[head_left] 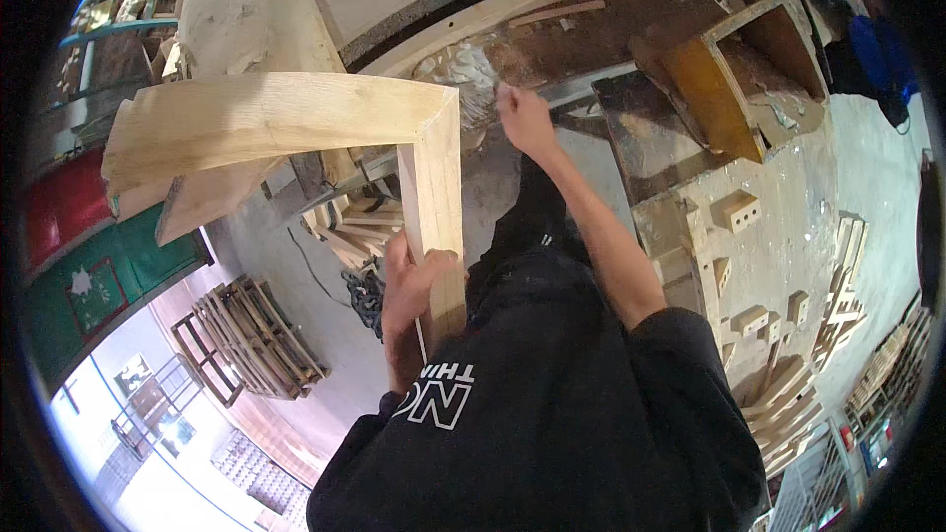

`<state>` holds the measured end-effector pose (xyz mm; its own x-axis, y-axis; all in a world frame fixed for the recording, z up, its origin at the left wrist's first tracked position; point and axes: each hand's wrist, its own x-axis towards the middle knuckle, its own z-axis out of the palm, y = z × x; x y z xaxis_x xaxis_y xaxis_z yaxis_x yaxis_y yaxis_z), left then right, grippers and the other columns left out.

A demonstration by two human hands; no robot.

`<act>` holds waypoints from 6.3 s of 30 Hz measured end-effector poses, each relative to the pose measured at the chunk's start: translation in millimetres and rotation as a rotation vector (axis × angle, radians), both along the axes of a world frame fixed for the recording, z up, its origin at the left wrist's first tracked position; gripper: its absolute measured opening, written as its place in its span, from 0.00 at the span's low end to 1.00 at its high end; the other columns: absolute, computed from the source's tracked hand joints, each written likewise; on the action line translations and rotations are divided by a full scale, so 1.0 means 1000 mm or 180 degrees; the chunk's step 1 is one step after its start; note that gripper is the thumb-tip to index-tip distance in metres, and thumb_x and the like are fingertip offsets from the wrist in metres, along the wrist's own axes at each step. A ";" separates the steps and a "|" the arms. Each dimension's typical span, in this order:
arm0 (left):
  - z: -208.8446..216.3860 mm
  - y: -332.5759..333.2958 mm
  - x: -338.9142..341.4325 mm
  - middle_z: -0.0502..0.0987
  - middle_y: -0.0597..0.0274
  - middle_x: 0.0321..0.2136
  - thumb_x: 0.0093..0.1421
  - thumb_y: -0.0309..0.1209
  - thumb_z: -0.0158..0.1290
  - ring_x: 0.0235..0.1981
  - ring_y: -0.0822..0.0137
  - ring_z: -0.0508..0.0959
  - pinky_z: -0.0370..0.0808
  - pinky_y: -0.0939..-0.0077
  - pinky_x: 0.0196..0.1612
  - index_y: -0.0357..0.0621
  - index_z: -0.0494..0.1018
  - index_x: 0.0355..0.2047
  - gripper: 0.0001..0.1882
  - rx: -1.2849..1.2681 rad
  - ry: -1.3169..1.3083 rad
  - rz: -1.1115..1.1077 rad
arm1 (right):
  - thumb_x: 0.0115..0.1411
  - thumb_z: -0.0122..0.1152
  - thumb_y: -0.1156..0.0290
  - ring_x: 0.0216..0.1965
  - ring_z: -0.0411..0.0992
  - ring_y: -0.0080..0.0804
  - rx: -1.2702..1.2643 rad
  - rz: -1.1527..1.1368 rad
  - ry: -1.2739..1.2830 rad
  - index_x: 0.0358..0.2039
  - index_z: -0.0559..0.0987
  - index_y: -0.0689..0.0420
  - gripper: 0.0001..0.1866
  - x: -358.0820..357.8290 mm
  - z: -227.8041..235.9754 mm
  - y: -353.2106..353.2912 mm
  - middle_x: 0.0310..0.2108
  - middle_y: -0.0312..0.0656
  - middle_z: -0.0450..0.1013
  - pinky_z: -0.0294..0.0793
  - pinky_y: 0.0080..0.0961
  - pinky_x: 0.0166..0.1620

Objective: The person scrapes the edges of wooden frames with a metal tool to remove rough spots or glue residue. They repeatedly pick up frames from a workbench, scrape each side, and place the frames back on the bench. Other workers are visible in the background.

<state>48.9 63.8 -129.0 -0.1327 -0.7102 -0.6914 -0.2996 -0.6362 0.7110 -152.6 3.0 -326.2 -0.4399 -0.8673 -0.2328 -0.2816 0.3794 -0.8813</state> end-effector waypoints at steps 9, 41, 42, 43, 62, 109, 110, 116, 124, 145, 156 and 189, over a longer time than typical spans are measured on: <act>-0.005 0.007 0.005 0.76 0.53 0.30 0.48 0.25 0.54 0.28 0.63 0.79 0.78 0.69 0.28 0.30 0.69 0.43 0.21 -0.0278 0.0147 -0.0121 | 0.65 0.47 0.60 0.37 0.72 0.62 -0.0032 0.0124 0.0319 0.32 0.77 0.66 0.20 0.015 -0.034 -0.010 0.31 0.62 0.73 0.70 0.52 0.39; -0.004 0.000 0.002 0.77 0.56 0.29 0.47 0.26 0.55 0.28 0.67 0.77 0.74 0.73 0.33 0.31 0.72 0.39 0.18 -0.0470 -0.0243 -0.0255 | 0.65 0.50 0.70 0.18 0.68 0.60 -0.1139 0.0107 0.0482 0.30 0.65 0.60 0.09 0.038 0.085 0.047 0.16 0.56 0.69 0.67 0.49 0.21; -0.004 -0.001 0.004 0.77 0.55 0.30 0.47 0.26 0.55 0.27 0.67 0.77 0.74 0.73 0.33 0.31 0.72 0.39 0.18 -0.0511 -0.0287 -0.0277 | 0.65 0.50 0.70 0.18 0.68 0.61 -0.1107 0.0089 0.0429 0.29 0.66 0.61 0.09 0.042 0.080 0.039 0.16 0.57 0.69 0.67 0.50 0.21; -0.005 -0.003 0.004 0.77 0.55 0.30 0.47 0.27 0.55 0.27 0.67 0.77 0.74 0.73 0.32 0.31 0.72 0.39 0.17 -0.0555 -0.0319 -0.0327 | 0.65 0.50 0.70 0.18 0.68 0.62 -0.1075 0.0044 0.0393 0.29 0.67 0.61 0.09 0.042 0.074 0.032 0.17 0.58 0.69 0.67 0.50 0.21; 0.062 0.040 -0.031 0.79 0.48 0.34 0.58 0.34 0.58 0.30 0.63 0.81 0.79 0.70 0.34 0.29 0.66 0.50 0.25 -0.0434 0.1090 -0.1723 | 0.68 0.41 0.60 0.29 0.74 0.50 0.0289 -0.0256 -0.0360 0.32 0.75 0.63 0.20 -0.031 0.047 0.135 0.25 0.54 0.74 0.71 0.43 0.34; -0.024 0.108 -0.054 0.68 0.62 0.21 0.47 0.72 0.51 0.19 0.67 0.69 0.70 0.72 0.20 0.44 0.64 0.29 0.39 0.1801 0.2498 -0.1076 | 0.67 0.44 0.71 0.18 0.71 0.41 -0.2413 -0.1264 -0.1084 0.39 0.62 0.62 0.08 0.044 0.277 0.332 0.16 0.46 0.68 0.68 0.31 0.23; -0.023 0.108 -0.052 0.68 0.62 0.20 0.47 0.72 0.50 0.18 0.67 0.69 0.70 0.71 0.19 0.44 0.63 0.29 0.39 0.1700 0.2500 -0.1171 | 0.67 0.44 0.71 0.18 0.71 0.42 -0.2423 -0.1247 -0.0990 0.38 0.62 0.62 0.07 0.043 0.278 0.330 0.16 0.47 0.68 0.68 0.31 0.23; -0.019 0.082 -0.045 0.68 0.60 0.18 0.49 0.72 0.49 0.15 0.65 0.69 0.71 0.70 0.16 0.42 0.63 0.29 0.39 0.0966 0.2482 -0.1848 | 0.65 0.48 0.71 0.20 0.72 0.48 -0.2321 -0.1419 -0.0219 0.32 0.66 0.61 0.07 0.027 0.282 0.279 0.17 0.51 0.68 0.68 0.35 0.24; -0.028 0.046 0.034 0.69 0.52 0.15 0.50 0.71 0.47 0.11 0.60 0.69 0.70 0.71 0.13 0.38 0.64 0.27 0.41 0.0328 0.3308 -0.1326 | 0.65 0.48 0.68 0.31 0.74 0.57 -0.0496 -0.0613 -0.0098 0.37 0.72 0.63 0.11 -0.003 0.107 0.207 0.28 0.60 0.72 0.73 0.44 0.32; -0.026 0.036 0.046 0.71 0.48 0.19 0.54 0.64 0.51 0.14 0.53 0.73 0.76 0.64 0.17 0.34 0.65 0.33 0.37 -0.0024 0.3475 -0.1006 | 0.55 0.54 0.73 0.30 0.78 0.48 0.0088 0.0691 0.1415 0.41 0.78 0.57 0.13 0.034 0.075 0.127 0.25 0.50 0.76 0.77 0.41 0.32; -0.012 0.084 -0.129 0.80 0.55 0.28 0.37 0.48 0.72 0.29 0.62 0.80 0.76 0.69 0.37 0.38 0.75 0.41 0.35 -0.2258 0.0777 -0.4565 | 0.71 0.39 0.62 0.21 0.70 0.28 -0.1182 -0.3174 -0.0248 0.31 0.69 0.61 0.17 -0.040 0.218 0.450 0.18 0.41 0.67 0.71 0.28 0.27; 0.193 0.556 -0.290 0.70 0.68 0.39 0.50 0.41 0.59 0.39 0.67 0.72 0.69 0.63 0.40 0.58 0.66 0.48 0.24 -0.7835 0.5994 -0.1863 | 0.48 0.64 0.63 0.42 0.72 0.34 -0.2568 -0.6580 0.1235 0.48 0.67 0.65 0.30 0.240 0.306 0.657 0.39 0.43 0.70 0.71 0.30 0.47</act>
<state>-241.2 619.9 63.6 0.4394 0.4869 0.7549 0.7297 0.2967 -0.6161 87.6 660.4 -19.8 -0.5012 0.8577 0.1148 -0.2392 -0.0098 -0.9709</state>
